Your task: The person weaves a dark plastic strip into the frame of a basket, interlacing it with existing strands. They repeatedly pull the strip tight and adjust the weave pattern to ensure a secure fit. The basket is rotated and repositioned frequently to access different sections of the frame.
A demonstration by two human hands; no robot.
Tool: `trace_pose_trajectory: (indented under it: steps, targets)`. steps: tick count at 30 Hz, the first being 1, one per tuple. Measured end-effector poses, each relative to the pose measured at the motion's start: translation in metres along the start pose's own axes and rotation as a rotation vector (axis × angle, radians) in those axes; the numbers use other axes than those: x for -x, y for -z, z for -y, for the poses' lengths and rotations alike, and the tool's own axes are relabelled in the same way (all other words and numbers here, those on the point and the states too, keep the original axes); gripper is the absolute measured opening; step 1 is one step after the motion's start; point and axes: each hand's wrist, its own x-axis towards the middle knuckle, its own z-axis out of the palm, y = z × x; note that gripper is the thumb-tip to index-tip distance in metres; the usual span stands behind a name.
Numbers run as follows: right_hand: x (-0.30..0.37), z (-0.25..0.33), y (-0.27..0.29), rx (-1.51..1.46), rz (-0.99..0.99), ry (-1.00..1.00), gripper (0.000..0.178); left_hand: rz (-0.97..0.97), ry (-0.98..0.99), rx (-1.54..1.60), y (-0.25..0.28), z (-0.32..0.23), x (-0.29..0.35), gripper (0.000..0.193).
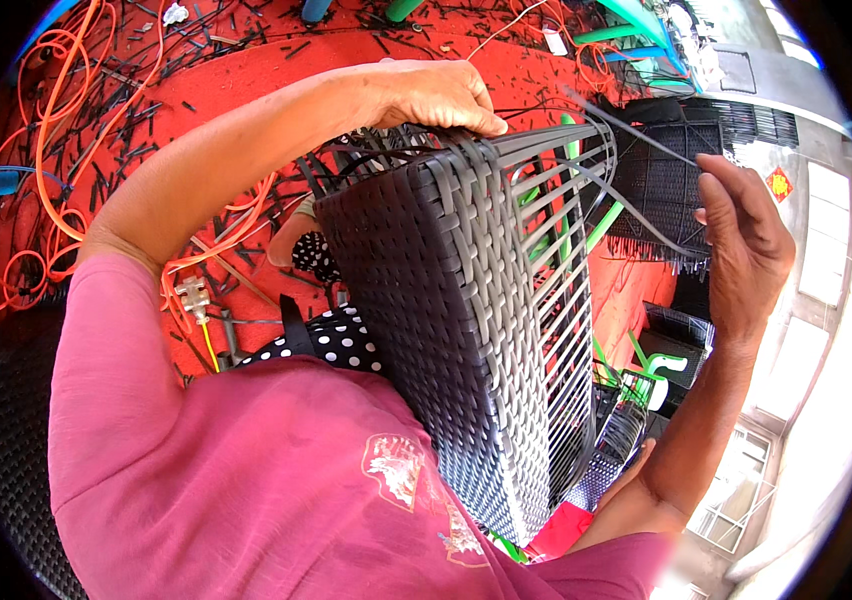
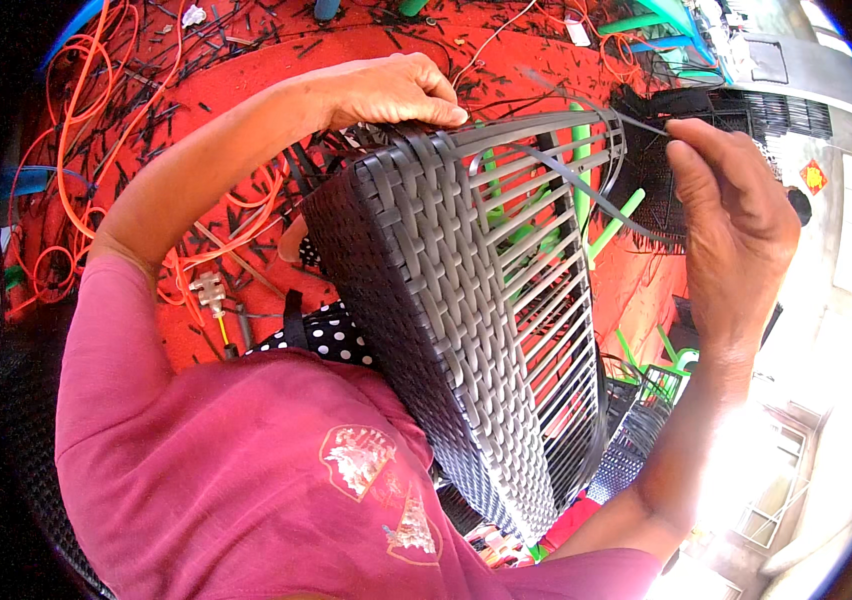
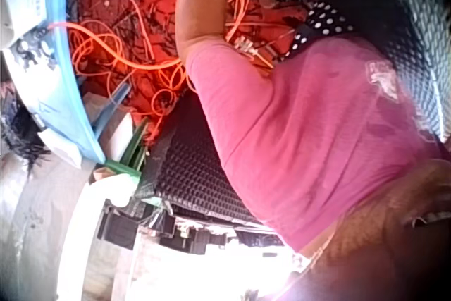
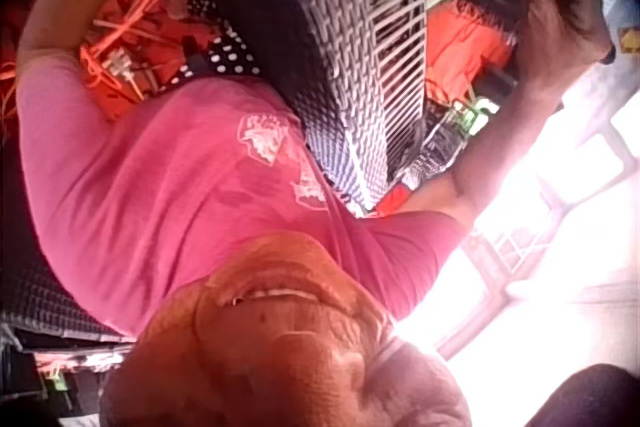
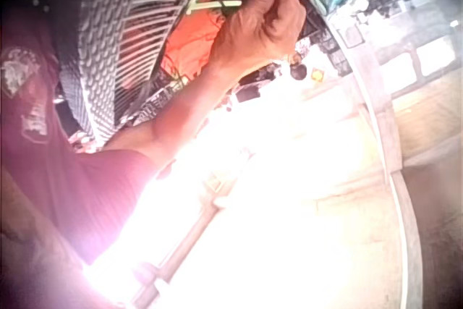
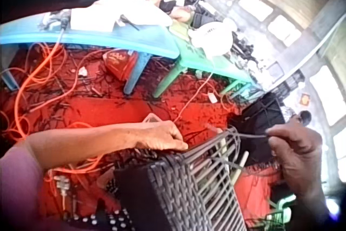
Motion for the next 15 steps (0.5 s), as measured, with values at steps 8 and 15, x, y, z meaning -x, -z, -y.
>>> trace_pose_trajectory:
  steps: [8,15]
  targets:
    - [0.008,0.007,0.007,0.096,-0.04,0.091,0.01,0.131,0.011,0.014,0.008,-0.005,-0.008,0.022]
    - [0.007,0.004,0.014,0.108,0.061,0.092,0.01,0.18,0.139,0.405,0.003,0.01,-0.02,0.014]
